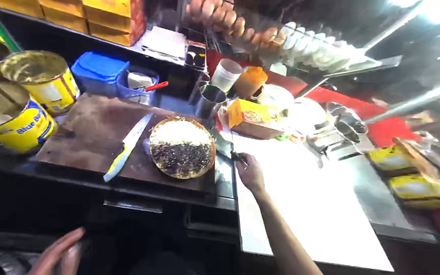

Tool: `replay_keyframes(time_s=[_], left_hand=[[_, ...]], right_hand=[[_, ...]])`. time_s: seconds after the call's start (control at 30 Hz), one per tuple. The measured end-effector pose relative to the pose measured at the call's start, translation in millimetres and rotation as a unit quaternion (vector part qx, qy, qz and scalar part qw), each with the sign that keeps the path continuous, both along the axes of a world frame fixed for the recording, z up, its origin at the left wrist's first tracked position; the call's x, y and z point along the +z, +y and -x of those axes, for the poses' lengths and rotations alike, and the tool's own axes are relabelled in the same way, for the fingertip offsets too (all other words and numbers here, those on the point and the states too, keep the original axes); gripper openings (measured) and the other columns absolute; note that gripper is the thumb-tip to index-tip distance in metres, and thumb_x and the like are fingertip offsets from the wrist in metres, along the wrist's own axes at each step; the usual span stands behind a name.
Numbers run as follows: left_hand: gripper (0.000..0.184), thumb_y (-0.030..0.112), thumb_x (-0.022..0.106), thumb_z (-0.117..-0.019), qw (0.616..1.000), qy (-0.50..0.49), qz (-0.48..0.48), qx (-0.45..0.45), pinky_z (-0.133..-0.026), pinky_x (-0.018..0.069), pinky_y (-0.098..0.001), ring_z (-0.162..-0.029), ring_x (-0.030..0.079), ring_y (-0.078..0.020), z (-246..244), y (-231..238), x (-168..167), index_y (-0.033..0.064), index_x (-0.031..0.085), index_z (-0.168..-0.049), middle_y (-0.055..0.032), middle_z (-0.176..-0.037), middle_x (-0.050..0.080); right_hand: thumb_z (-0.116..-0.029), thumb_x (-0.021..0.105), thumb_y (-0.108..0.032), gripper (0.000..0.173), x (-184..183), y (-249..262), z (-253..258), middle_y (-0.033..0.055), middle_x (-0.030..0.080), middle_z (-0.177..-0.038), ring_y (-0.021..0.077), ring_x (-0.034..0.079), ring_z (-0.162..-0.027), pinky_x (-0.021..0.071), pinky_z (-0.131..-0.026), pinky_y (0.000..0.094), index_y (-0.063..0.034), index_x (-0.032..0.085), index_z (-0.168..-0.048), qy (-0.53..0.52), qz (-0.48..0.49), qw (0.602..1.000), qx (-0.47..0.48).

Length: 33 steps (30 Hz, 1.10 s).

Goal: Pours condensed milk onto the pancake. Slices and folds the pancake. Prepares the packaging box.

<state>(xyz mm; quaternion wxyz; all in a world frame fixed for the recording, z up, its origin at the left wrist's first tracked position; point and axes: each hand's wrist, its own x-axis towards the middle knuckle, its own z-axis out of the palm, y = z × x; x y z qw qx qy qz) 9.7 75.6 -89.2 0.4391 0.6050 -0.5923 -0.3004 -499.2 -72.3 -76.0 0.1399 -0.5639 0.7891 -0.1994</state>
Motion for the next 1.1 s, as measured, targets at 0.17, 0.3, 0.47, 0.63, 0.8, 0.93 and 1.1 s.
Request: replay_keyframes(time_s=[0.17,0.3,0.47,0.63,0.8,0.93,1.1], left_hand=[[0.058,0.034,0.069,-0.0968,0.947,-0.305,-0.092,0.032,-0.103,0.0359,-0.0754,-0.130,0.044,-0.0620,97.4,-169.1,-2.1,-0.0044,0.057,-0.138,-0.0378,-0.139,0.051],[0.049,0.028,0.069,-0.0969,0.920,-0.284,-0.270,0.000,-0.095,0.0458,-0.0685,-0.114,0.060,-0.0495,92.5,-223.0,3.9,-0.0061,0.058,-0.130,-0.0335,-0.123,0.060],[0.034,0.018,0.055,-0.1012,0.954,-0.052,-0.295,0.022,-0.049,0.0548,-0.0378,-0.054,0.061,-0.0201,104.4,-171.5,21.7,-0.0016,0.052,-0.129,-0.0142,-0.085,0.062],[0.046,0.034,0.052,-0.0995,0.989,-0.055,-0.134,-0.010,-0.044,0.0506,-0.0290,-0.048,0.055,-0.0089,162.9,-120.4,32.8,-0.0047,0.062,-0.121,-0.0068,-0.077,0.066],[0.037,0.030,0.065,-0.0962,0.964,-0.240,0.081,-0.085,-0.066,0.0607,-0.0326,-0.071,0.071,-0.0205,196.0,-119.1,25.9,-0.0057,0.072,-0.105,-0.0172,-0.090,0.073],[0.032,0.026,0.064,-0.0936,0.945,-0.292,0.121,-0.085,-0.053,0.0593,-0.0379,-0.062,0.070,-0.0253,179.8,-150.2,-2.7,-0.0042,0.070,-0.099,-0.0172,-0.085,0.070],[0.034,0.032,0.054,-0.0997,0.961,-0.001,-0.218,-0.170,-0.047,0.0545,-0.0314,-0.050,0.060,-0.0122,139.3,-194.2,13.7,0.0027,0.062,-0.114,-0.0034,-0.073,0.064]], right_hand=[[-0.0960,0.063,-0.027,0.048,-43.1,-61.8,77.6,0.0264,0.058,-0.139,0.0442,0.052,-0.131,0.0413,-0.111,0.0579,-0.0038,0.062,-0.139,0.022,-0.084,0.990,0.116],[-0.0982,0.058,-0.021,0.040,-34.0,-71.1,85.3,0.0243,0.065,-0.126,0.0374,0.063,-0.119,0.0477,-0.104,0.0534,0.0008,0.065,-0.131,-0.057,-0.080,0.979,0.177],[-0.0957,0.058,-0.019,0.036,1.3,-60.5,77.4,0.0207,0.067,-0.116,0.0311,0.067,-0.101,0.0528,-0.090,0.0492,0.0019,0.067,-0.124,-0.097,-0.055,0.976,0.188],[-0.0969,0.059,-0.022,0.034,55.9,-61.9,13.8,0.0204,0.067,-0.115,0.0383,0.068,-0.098,0.0537,-0.080,0.0581,-0.0016,0.070,-0.122,-0.003,-0.118,0.961,0.248],[-0.1047,0.050,-0.022,0.031,138.6,-84.6,-69.2,0.0238,0.064,-0.123,0.0431,0.067,-0.104,0.0525,-0.080,0.0589,0.0013,0.066,-0.117,0.159,-0.269,0.916,0.250],[-0.1057,0.046,-0.018,0.029,170.4,-82.4,-105.9,0.0213,0.063,-0.120,0.0383,0.067,-0.098,0.0527,-0.075,0.0516,0.0010,0.065,-0.115,0.235,-0.307,0.894,0.224],[-0.0985,0.052,-0.023,0.033,115.6,-15.2,-49.2,0.0172,0.068,-0.104,0.0344,0.067,-0.089,0.0528,-0.074,0.0547,-0.0038,0.071,-0.117,0.036,-0.152,0.978,0.140]])
